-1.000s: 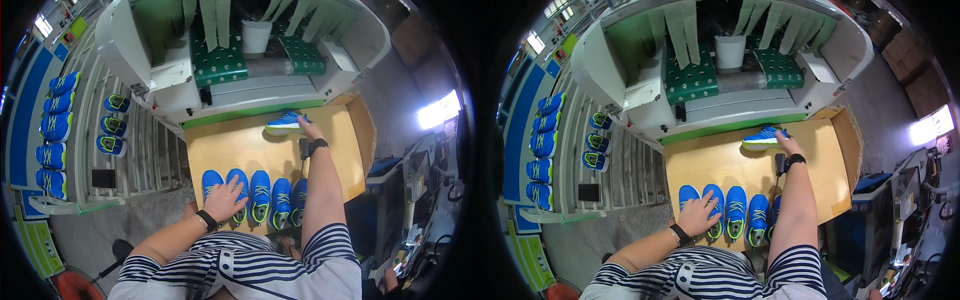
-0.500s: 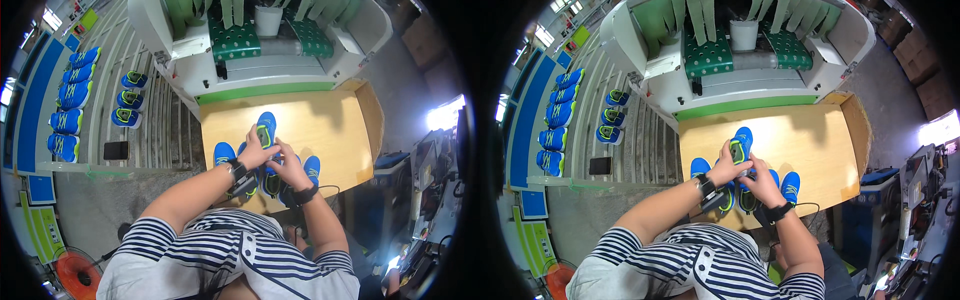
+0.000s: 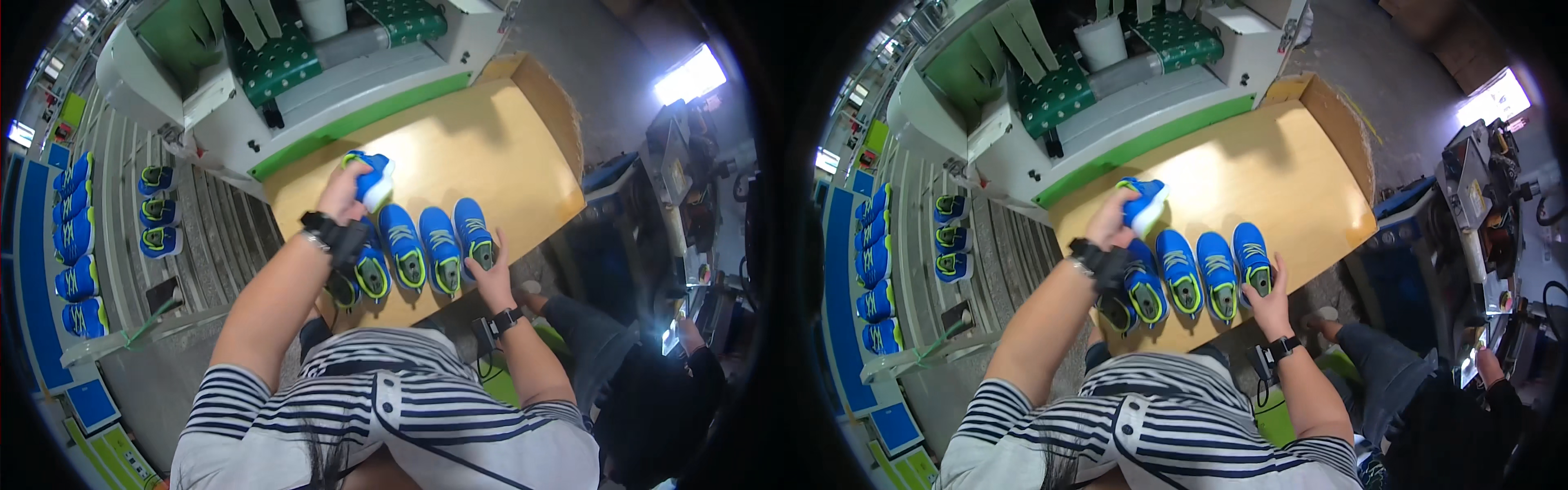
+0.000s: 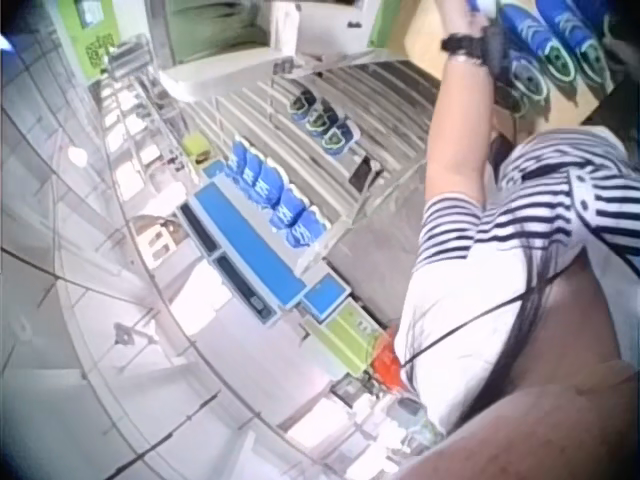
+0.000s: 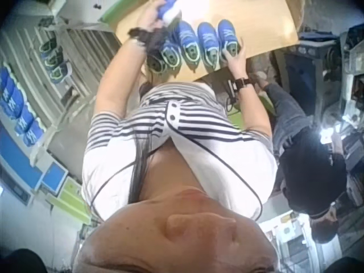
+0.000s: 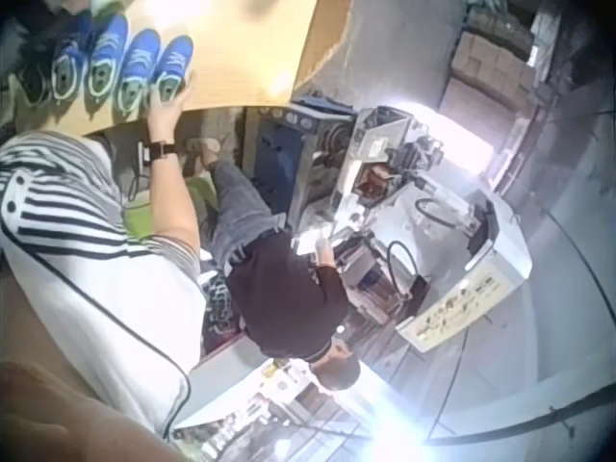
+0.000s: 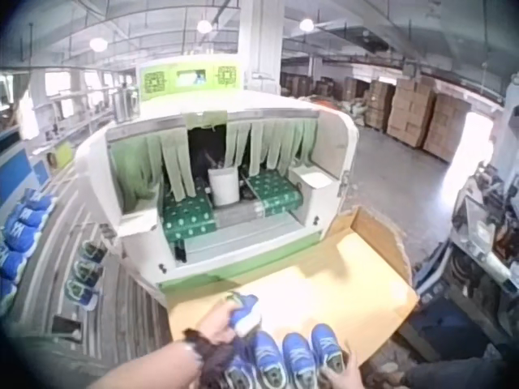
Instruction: The person uses a handheld brush to scrub the soles and sides of blue and green sneakers. They pick up shoes from a wooden table, clean them, and place them onto a moving conveyor belt.
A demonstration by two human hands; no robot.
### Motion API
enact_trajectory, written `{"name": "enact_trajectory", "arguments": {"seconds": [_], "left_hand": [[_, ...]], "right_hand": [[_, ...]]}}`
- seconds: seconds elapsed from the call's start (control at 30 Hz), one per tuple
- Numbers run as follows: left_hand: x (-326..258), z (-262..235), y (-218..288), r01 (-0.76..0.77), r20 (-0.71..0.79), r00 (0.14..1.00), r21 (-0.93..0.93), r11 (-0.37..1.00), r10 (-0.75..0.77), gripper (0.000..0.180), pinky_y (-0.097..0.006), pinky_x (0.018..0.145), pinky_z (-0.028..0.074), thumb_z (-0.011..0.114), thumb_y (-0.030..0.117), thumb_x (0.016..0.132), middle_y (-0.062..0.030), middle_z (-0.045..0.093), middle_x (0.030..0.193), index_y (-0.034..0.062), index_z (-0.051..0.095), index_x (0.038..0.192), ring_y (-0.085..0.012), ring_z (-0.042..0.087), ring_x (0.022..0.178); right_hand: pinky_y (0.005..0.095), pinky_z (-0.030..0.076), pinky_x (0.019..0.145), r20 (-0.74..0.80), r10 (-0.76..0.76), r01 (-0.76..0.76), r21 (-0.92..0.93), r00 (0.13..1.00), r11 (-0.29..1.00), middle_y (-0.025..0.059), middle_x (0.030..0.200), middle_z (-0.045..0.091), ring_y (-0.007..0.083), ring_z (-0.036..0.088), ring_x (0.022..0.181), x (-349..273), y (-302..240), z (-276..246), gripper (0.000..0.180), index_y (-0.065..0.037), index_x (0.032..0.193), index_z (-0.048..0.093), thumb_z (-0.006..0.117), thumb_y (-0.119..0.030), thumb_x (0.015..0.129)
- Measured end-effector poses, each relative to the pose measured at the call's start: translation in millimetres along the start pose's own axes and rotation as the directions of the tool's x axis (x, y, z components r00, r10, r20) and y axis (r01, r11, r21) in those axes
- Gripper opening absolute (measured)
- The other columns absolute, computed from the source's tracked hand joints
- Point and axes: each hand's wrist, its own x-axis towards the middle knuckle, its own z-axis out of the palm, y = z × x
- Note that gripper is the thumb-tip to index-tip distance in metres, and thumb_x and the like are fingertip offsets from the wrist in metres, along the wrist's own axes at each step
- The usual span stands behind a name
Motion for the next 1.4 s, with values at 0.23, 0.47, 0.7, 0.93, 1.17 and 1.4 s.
{"name": "enact_trajectory", "arguments": {"seconds": [0.23,0.47,0.7,0.93,1.17,1.4], "left_hand": [[-70.5,94.8,144.3,-0.730,0.259,0.448,0.659,0.183,0.855,0.090,-0.040,0.113,0.036,0.070,0.009,0.082,-0.0203,0.040,0.147,0.0018,0.020,0.157,-0.0344,0.045,0.133],[40.0,49.8,226.4,-0.412,0.133,0.203,0.911,-0.039,0.970,0.095,-0.044,0.120,0.028,0.072,0.018,0.081,-0.0315,0.027,0.154,-0.0022,0.018,0.156,-0.0451,0.032,0.143],[5.5,45.0,193.8,-0.371,0.228,0.327,0.923,-0.097,0.917,0.088,-0.042,0.123,0.023,0.068,0.032,0.095,-0.0326,0.019,0.162,-0.0113,0.019,0.154,-0.0441,0.023,0.151],[-119.4,-11.2,6.8,-0.272,0.395,0.892,0.858,-0.435,0.221,0.065,-0.071,0.115,0.023,0.058,0.053,0.096,-0.0181,0.029,0.164,0.0143,0.051,0.147,-0.0474,0.024,0.150],[-129.7,-40.7,-61.4,-0.264,0.410,0.880,0.841,-0.472,0.240,0.068,-0.058,0.109,0.039,0.054,0.057,0.096,-0.0170,0.047,0.154,0.0080,0.054,0.143,-0.0408,0.044,0.141],[-130.6,-39.5,-63.9,-0.245,0.430,0.849,0.835,-0.493,0.306,0.064,-0.049,0.107,0.041,0.061,0.052,0.093,-0.0141,0.051,0.151,0.0082,0.058,0.140,-0.0380,0.049,0.137]], "right_hand": [[0.0346,0.052,0.097,-0.109,-0.187,0.211,0.274,0.976,0.938,0.0147,0.128,0.058,0.0214,0.062,0.112,123.9,-137.2,-10.5,0.062,-0.005,0.143,0.041,0.074,-0.009,0.089],[0.0392,0.044,0.107,-0.204,-0.760,0.739,-0.180,0.617,0.649,0.0237,0.139,0.057,0.0369,0.056,0.128,321.4,-314.4,89.0,0.069,-0.008,0.150,0.042,0.072,-0.014,0.089],[0.0419,0.045,0.107,0.237,-0.445,0.490,-0.184,0.864,0.852,0.0308,0.138,0.057,0.0405,0.057,0.128,370.6,-301.6,96.9,0.089,-0.014,0.161,0.024,0.073,-0.021,0.087],[0.0436,0.049,0.102,0.715,0.198,0.391,-0.568,0.670,0.725,0.0218,0.135,0.063,0.0346,0.061,0.124,209.2,-132.3,-9.1,0.079,-0.012,0.152,0.046,0.074,-0.051,0.089],[0.0454,0.022,0.124,0.736,0.009,0.222,-0.215,0.677,0.951,0.0288,0.164,0.018,0.0397,0.018,0.154,30.3,-22.5,-2.5,0.095,-0.005,0.161,0.018,0.074,-0.040,0.092],[0.0480,0.022,0.123,0.472,-0.212,0.303,-0.125,0.856,0.945,0.0294,0.158,0.020,0.0450,0.017,0.151,0.5,0.8,33.5,0.087,-0.006,0.155,0.024,0.076,-0.011,0.085]]}}
